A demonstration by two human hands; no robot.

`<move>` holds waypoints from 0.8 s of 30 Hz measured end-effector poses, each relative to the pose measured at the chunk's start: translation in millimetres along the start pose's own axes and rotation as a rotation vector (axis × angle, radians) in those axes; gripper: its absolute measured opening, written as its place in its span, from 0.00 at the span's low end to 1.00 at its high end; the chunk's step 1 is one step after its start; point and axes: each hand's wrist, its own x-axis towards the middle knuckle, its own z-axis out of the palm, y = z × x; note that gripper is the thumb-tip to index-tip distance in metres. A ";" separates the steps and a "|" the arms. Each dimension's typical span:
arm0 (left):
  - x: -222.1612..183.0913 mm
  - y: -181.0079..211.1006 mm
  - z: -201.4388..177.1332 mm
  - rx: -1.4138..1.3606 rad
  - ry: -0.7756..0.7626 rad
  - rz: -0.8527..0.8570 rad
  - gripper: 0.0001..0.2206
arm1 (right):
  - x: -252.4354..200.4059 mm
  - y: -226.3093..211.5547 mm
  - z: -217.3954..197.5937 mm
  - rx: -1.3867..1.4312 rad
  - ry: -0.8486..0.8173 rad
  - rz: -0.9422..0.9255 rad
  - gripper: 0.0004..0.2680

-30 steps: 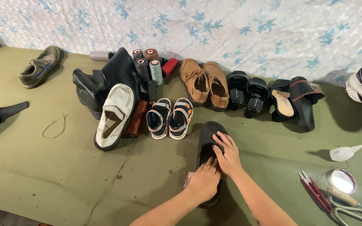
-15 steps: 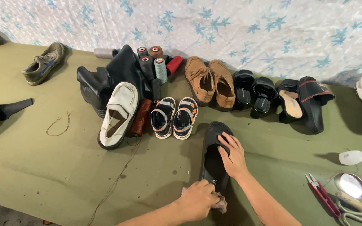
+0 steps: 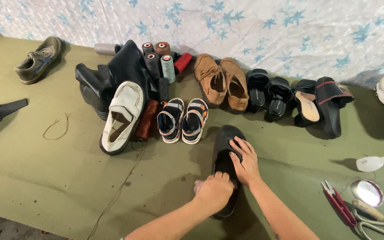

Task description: Cleaning a black slide sandal by wiping it thoroughly with a pink cloth on a repair bench.

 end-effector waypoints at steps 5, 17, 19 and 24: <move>-58.8 34.5 23.5 0.128 0.071 0.019 0.17 | -0.6 2.0 2.3 0.032 0.024 0.000 0.22; -66.2 46.0 -8.2 -0.283 -0.035 -0.032 0.14 | -1.4 -3.6 0.0 0.049 0.037 -0.020 0.23; -69.7 43.6 -30.5 -0.513 0.025 -0.080 0.09 | -2.2 -2.6 -1.2 0.046 0.030 -0.016 0.23; -76.3 28.8 -72.8 -1.146 -0.013 -0.582 0.09 | -1.5 -3.3 -7.1 0.059 -0.014 -0.067 0.21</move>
